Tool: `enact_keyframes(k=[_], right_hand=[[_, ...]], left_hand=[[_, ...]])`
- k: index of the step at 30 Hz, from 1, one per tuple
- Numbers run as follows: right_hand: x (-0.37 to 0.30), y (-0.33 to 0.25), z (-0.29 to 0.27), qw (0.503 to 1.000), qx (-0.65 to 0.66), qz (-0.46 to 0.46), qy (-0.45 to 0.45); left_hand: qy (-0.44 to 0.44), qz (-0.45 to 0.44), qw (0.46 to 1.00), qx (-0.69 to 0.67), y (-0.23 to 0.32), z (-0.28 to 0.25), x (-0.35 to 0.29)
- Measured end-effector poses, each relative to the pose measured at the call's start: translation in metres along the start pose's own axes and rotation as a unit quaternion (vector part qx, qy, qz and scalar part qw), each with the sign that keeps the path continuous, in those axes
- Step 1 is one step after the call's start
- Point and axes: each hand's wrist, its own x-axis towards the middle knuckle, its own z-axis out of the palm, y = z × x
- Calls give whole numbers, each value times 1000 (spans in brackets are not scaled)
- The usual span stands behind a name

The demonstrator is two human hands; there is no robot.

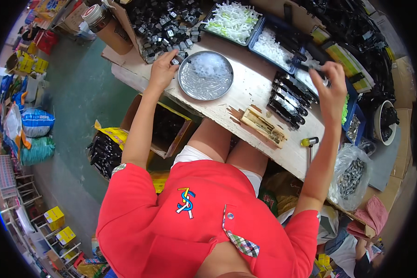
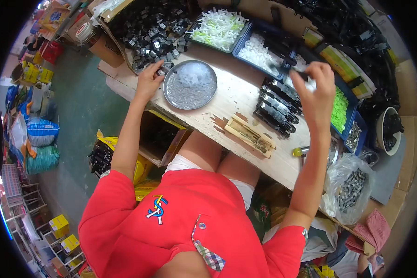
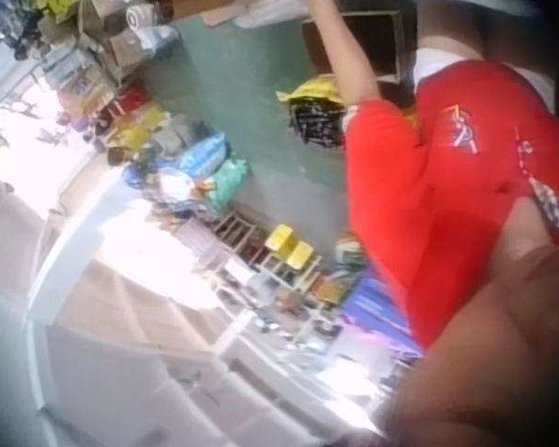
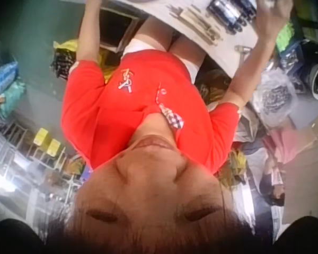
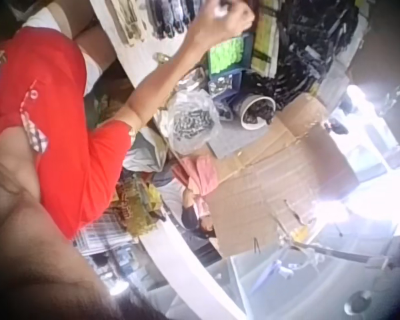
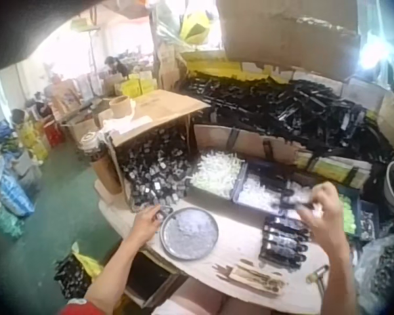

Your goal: Assembling small mechanical components for toys using hands and a rubber mallet.

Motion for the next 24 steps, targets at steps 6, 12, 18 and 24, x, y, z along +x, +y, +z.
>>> enact_keyframes(k=[6,12,18,24], right_hand=[[-79,-50,-39,975,-150,-35,-162],[-159,-35,9,965,-133,2,-225],[-173,-34,13,952,-152,-31,-264],[-160,-45,37,950,-104,-43,-291]], left_hand=[[51,34,997,53,-11,-1,-16],[105,125,979,118,0,4,-38],[89,181,963,177,-4,1,-37],[50,166,960,222,-14,-6,-26]])
